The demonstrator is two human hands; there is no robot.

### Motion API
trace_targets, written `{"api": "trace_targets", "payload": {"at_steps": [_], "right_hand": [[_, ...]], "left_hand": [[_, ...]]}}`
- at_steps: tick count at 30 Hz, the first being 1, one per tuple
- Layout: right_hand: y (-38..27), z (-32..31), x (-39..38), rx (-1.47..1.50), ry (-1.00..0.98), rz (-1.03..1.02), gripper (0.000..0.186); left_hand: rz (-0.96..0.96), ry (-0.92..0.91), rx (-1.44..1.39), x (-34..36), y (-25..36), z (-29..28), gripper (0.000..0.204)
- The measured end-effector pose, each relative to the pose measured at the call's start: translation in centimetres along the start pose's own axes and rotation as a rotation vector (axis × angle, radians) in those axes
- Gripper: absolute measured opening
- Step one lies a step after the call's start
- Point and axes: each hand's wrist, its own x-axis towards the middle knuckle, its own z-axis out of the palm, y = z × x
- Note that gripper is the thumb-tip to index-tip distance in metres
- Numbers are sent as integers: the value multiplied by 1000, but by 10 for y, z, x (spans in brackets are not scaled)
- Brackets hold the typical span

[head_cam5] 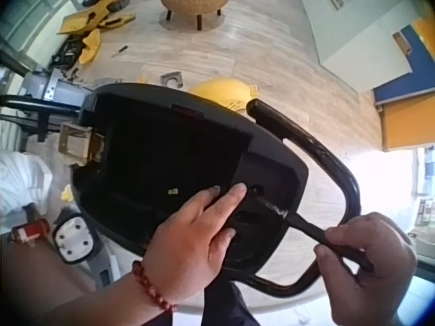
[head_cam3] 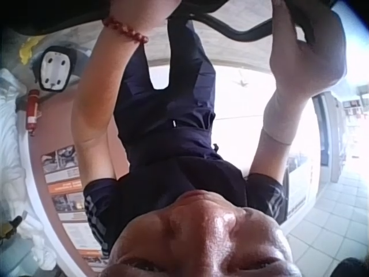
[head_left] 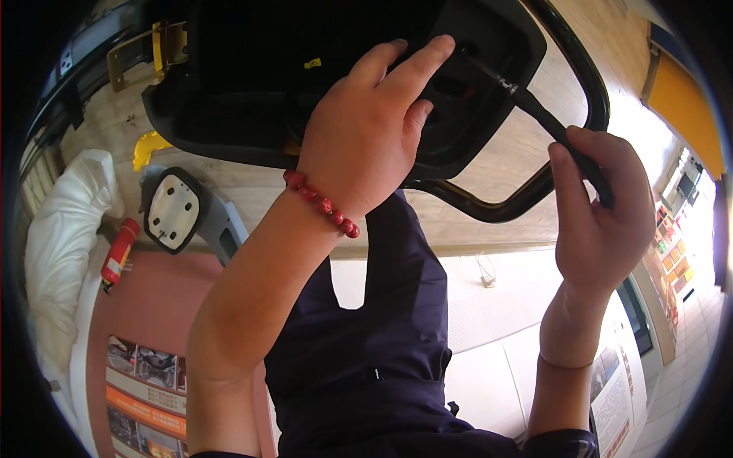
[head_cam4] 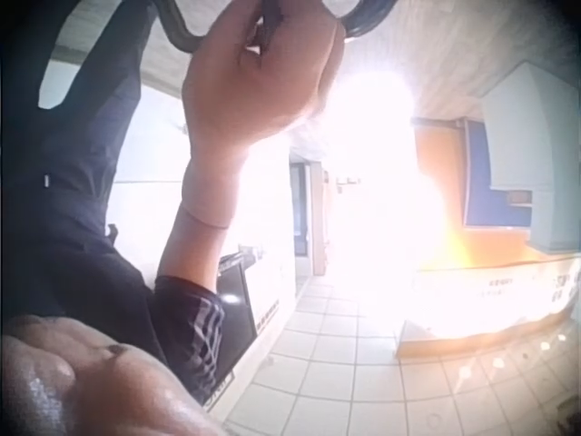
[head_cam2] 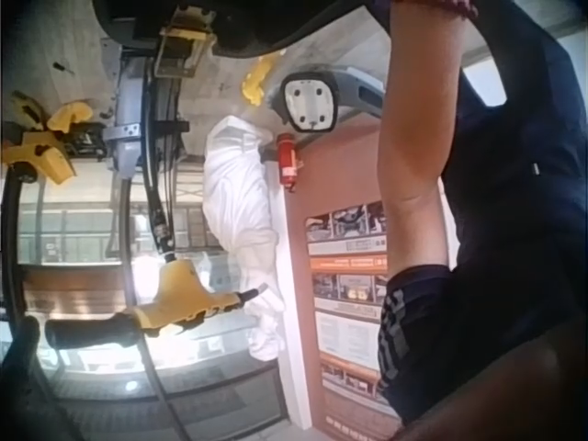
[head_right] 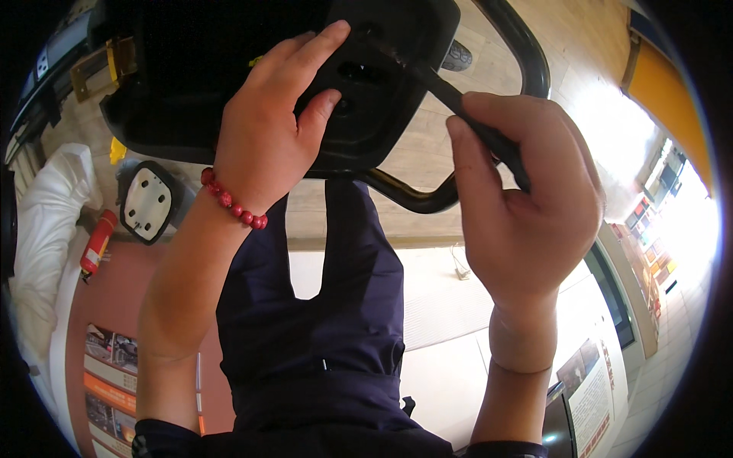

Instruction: The person is disassembling or repairing a component of a yellow motorcycle using a small screwdriver-like tool.

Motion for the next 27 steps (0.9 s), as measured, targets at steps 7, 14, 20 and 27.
{"api": "trace_targets", "payload": {"at_steps": [7, 14, 20, 27], "right_hand": [[8, 5, -6, 72, 83, 126, 16], [10, 9, -6, 54, 67, 96, 14], [4, 11, -5, 13, 71, 113, 14], [-2, 4, -4, -91, -44, 59, 14]], "left_hand": [[37, 20, 14, 3, 1, -1, 59], [14, 0, 17, 1, 1, 0, 60], [-2, -1, 33, 0, 2, -1, 59], [-5, 6, 46, -2, 2, 1, 60]]}}
